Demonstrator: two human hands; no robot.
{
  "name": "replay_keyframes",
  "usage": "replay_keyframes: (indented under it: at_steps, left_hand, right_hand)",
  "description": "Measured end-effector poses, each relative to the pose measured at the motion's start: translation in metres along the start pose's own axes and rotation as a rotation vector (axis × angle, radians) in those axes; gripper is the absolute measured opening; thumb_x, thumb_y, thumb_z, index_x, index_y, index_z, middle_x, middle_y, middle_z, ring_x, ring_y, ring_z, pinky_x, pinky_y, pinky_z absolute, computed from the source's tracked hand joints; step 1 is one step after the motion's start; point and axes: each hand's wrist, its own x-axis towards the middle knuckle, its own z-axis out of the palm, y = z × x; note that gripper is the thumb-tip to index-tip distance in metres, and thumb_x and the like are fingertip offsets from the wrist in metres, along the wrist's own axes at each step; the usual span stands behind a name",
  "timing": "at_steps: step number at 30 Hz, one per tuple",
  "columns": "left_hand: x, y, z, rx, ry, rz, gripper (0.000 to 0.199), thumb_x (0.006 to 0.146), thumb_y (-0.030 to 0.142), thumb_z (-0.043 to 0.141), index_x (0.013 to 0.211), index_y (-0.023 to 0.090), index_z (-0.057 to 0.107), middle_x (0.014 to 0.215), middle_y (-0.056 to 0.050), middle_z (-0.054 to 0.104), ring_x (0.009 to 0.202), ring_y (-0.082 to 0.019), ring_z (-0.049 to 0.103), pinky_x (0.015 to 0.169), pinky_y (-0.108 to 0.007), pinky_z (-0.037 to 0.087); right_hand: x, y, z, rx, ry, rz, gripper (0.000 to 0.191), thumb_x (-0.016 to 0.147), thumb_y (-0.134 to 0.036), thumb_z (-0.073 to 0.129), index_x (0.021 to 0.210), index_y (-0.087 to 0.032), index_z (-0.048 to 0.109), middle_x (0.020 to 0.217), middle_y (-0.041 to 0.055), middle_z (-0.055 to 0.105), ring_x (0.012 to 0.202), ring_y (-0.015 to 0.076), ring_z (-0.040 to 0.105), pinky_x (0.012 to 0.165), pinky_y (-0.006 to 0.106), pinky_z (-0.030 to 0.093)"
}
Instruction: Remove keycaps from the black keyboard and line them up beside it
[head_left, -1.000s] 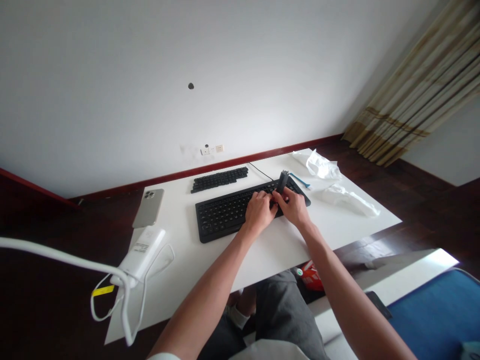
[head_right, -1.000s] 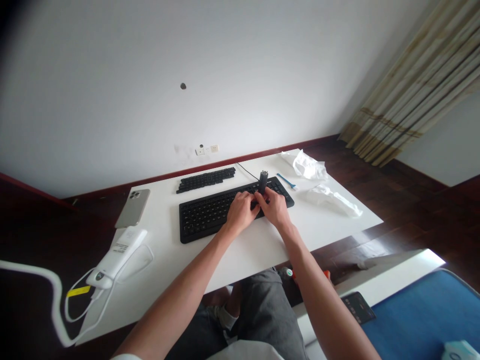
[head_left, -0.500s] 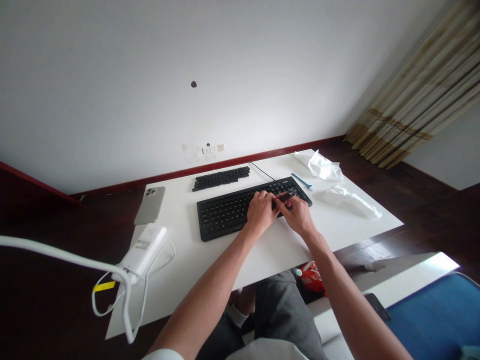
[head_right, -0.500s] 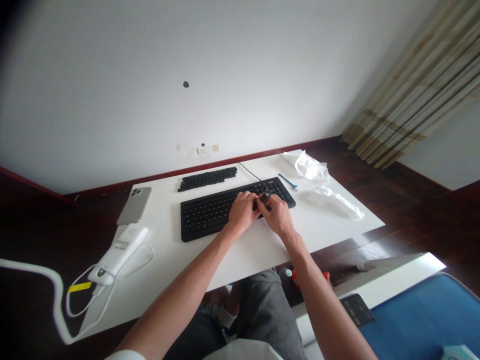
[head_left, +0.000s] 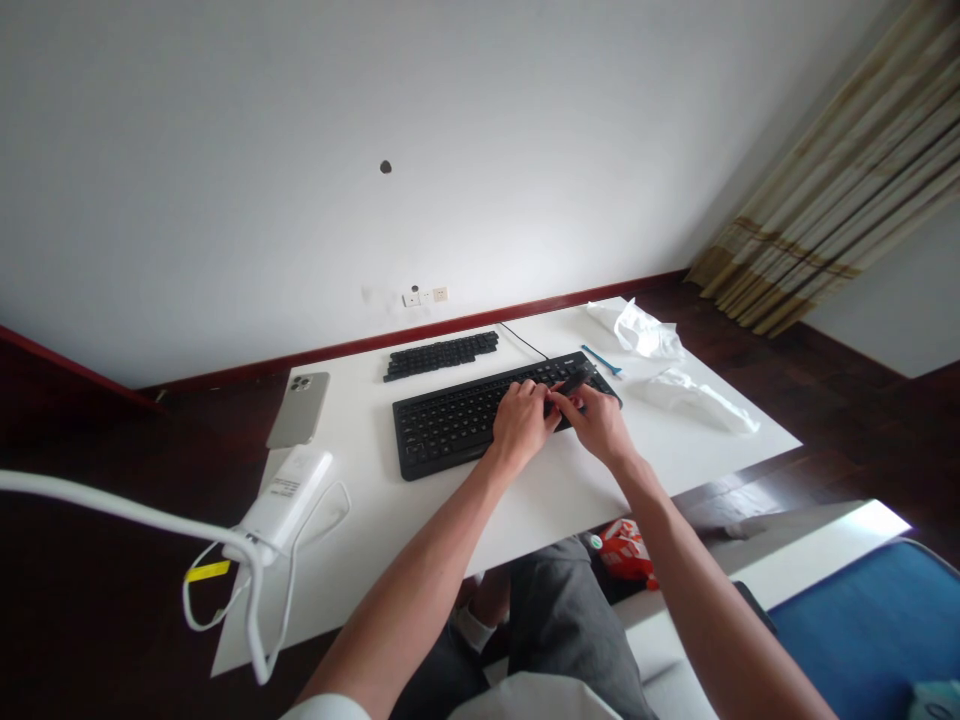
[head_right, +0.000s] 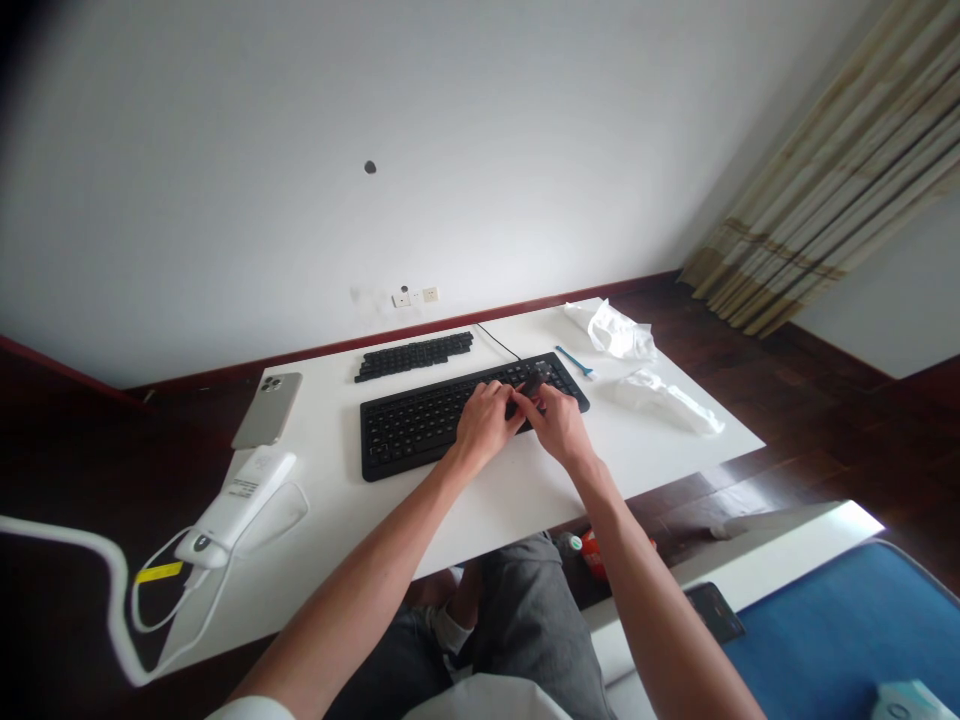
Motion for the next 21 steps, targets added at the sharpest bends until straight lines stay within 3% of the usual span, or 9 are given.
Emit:
replay_keyframes:
  at_steps: [5,11,18,21]
  left_hand:
    - [0.002,0.000,0.001,0.012,-0.002,-0.010,0.012,0.098,0.030,0.063,0.103,0.019,0.065,0.103,-0.007,0.066,0.100,-0.025,0.060,0.090,-0.037,0.051]
    - [0.003,0.000,0.001,0.010,-0.004,-0.026,0.014,0.098,0.030,0.063,0.107,0.019,0.066,0.104,-0.008,0.067,0.101,-0.024,0.060,0.089,-0.036,0.051]
    - [0.001,-0.001,-0.001,-0.025,-0.017,-0.017,0.013,0.097,0.032,0.066,0.105,0.022,0.064,0.104,-0.006,0.065,0.101,-0.023,0.059,0.090,-0.035,0.050]
    - [0.000,-0.002,-0.001,-0.025,-0.019,0.003,0.014,0.096,0.033,0.068,0.104,0.023,0.062,0.105,-0.005,0.064,0.101,-0.023,0.059,0.090,-0.035,0.049]
  right_hand:
    - [0.019,-0.005,-0.006,-0.034,-0.102,-0.030,0.040,0.098,-0.056,0.057,0.084,-0.020,0.071,0.071,0.0050,0.071,0.062,0.0198,0.062,0.063,0.029,0.044]
    - [0.030,0.006,-0.002,-0.046,-0.100,0.005,0.044,0.097,-0.056,0.057,0.072,-0.020,0.063,0.064,0.0024,0.065,0.057,0.0167,0.053,0.057,0.028,0.038]
    - [0.012,0.016,-0.001,0.054,-0.025,0.066,0.039,0.095,-0.053,0.059,0.096,-0.018,0.077,0.076,0.0051,0.073,0.065,0.0194,0.060,0.062,0.030,0.044]
    - [0.002,0.019,-0.003,0.089,-0.031,0.048,0.036,0.095,-0.049,0.059,0.097,-0.019,0.078,0.079,0.0054,0.074,0.067,0.0198,0.061,0.065,0.031,0.047]
